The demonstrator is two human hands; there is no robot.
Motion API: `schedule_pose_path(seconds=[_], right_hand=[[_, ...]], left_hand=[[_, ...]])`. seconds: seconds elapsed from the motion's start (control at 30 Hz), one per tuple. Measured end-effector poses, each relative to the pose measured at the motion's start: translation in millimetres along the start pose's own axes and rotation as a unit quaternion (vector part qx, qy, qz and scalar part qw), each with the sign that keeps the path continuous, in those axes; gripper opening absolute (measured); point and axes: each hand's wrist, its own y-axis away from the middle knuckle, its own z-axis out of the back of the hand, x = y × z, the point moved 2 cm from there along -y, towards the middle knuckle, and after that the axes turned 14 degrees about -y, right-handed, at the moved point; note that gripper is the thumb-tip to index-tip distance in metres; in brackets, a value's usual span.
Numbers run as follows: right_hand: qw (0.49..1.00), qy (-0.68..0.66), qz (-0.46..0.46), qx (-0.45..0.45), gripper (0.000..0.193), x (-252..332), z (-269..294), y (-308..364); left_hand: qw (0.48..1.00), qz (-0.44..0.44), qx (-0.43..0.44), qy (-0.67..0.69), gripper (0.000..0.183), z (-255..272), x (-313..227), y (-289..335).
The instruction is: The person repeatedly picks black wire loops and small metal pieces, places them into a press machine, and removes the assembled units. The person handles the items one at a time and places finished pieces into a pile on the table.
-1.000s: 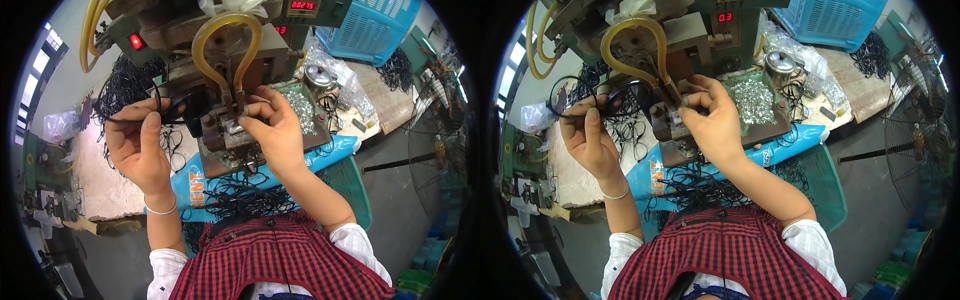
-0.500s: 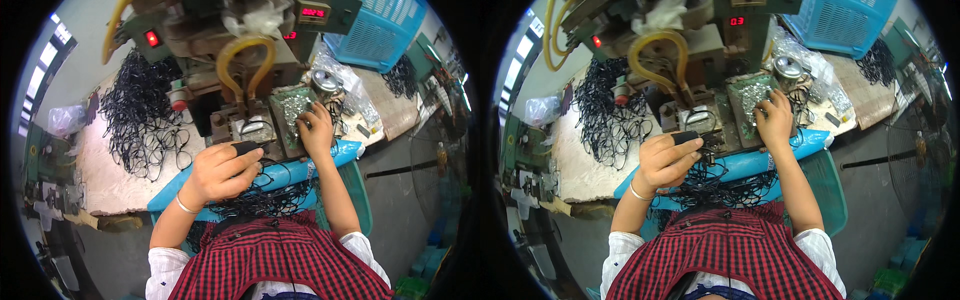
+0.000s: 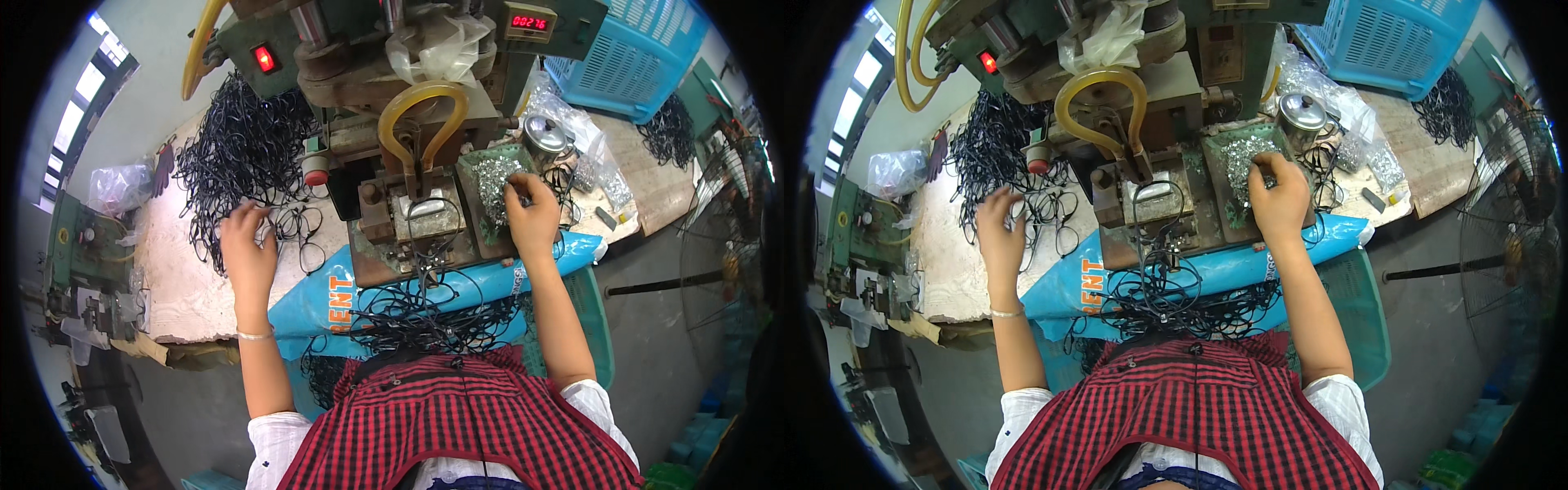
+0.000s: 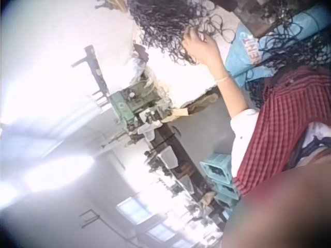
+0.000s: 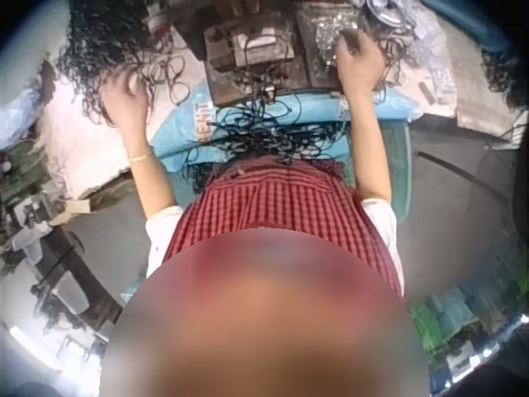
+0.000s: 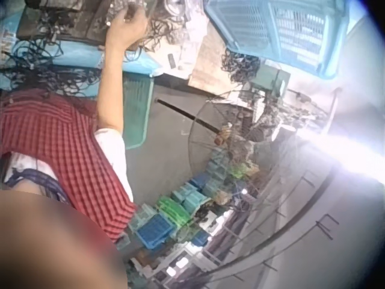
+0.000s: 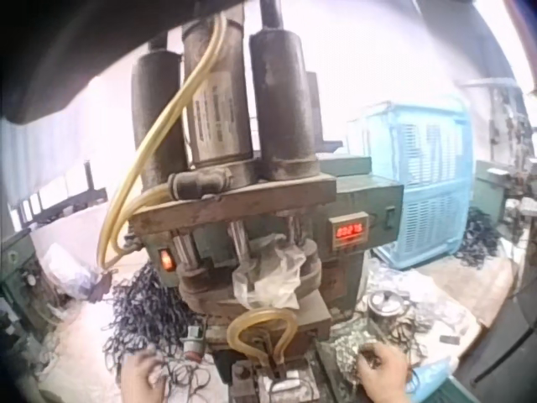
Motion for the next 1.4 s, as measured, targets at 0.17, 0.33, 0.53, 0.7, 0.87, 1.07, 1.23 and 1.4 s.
schedule_pose_path(seconds=[0.17,0.33,0.53,0.7,0.87,1.07,1.23,1.4], right_hand=[[0.998,-0.024,-0.049,0.010,0.016,2,-2,7],[1.000,-0.018,-0.012,0.021,0.012,33,23,13],[0.962,-0.245,-0.004,0.118,0.016,105,-27,-13],[0.925,-0.335,-0.126,0.129,0.053,107,-47,1],[0.884,-0.421,-0.158,0.126,0.057,113,-53,-1],[0.811,-0.519,-0.240,0.124,0.057,150,-46,12],[0.983,-0.106,-0.004,0.149,0.035,89,-3,4],[0.973,0.200,0.081,0.079,0.019,3,9,10]], left_hand=[[0.994,-0.004,0.104,-0.041,0.019,-103,52,56],[0.999,0.034,0.004,0.022,0.022,-96,45,50],[0.974,0.111,-0.156,0.120,0.018,-59,19,16],[0.825,0.216,-0.158,0.498,0.023,-31,-26,21],[0.648,-0.021,-0.156,0.745,0.012,72,-97,-29],[0.664,0.012,-0.171,0.728,0.009,74,-105,-53],[0.836,-0.190,-0.181,0.483,0.014,68,-115,-15],[0.845,-0.364,-0.201,0.336,0.019,56,-146,-8]])
